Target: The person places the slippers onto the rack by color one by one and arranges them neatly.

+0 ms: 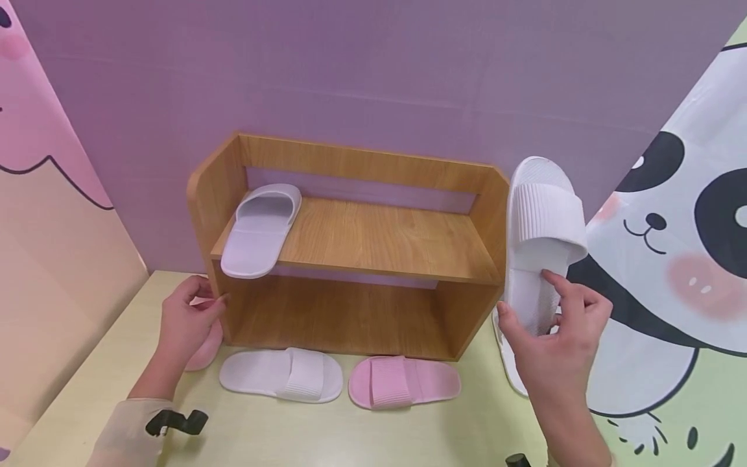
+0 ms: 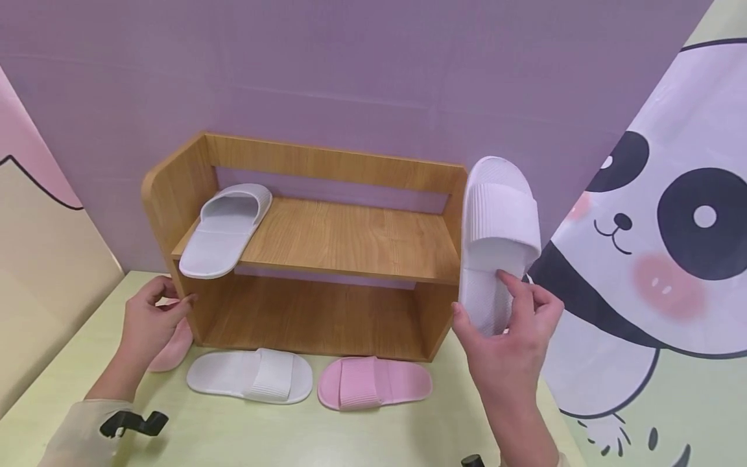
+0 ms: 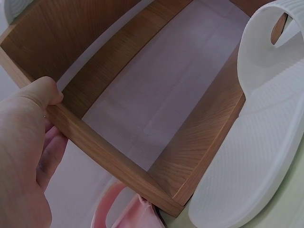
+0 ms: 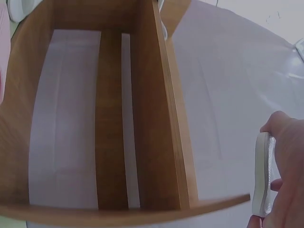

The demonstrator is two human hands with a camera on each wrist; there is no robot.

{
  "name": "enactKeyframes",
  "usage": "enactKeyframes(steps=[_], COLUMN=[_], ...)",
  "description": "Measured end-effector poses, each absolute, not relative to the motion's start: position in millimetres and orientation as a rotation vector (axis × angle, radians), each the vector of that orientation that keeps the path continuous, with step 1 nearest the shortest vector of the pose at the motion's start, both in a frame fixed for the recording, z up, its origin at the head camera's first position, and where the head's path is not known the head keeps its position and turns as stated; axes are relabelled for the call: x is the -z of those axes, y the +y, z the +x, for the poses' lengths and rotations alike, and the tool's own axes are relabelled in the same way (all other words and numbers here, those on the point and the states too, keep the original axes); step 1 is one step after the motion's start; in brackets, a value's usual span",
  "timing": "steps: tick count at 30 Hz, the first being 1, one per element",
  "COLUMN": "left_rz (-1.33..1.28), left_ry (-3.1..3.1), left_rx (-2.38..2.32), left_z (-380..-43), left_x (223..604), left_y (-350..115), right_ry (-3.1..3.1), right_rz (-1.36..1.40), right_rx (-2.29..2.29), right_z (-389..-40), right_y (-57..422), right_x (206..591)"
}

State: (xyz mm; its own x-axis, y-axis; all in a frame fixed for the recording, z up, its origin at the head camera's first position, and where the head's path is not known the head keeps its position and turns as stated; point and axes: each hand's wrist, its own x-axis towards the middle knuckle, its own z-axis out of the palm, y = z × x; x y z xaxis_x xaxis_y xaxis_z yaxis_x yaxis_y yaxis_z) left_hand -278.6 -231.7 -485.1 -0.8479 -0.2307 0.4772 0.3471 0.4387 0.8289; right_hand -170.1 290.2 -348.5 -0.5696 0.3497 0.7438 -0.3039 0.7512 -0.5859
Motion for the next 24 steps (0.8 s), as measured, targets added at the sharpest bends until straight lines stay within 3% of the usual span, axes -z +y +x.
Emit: enactKeyframes(steps=[24], left_rz=[-0.081], left_ry=[-2.184], left_rx=[1.436], left_z=[-278.9], left_x=[484.9], left_y=[-232.4], right_ry=[-2.219], right_rz=[0.235], right_rx=[-0.930], right_z=[-203.0], right_y=[222.7], right_x=[353.0])
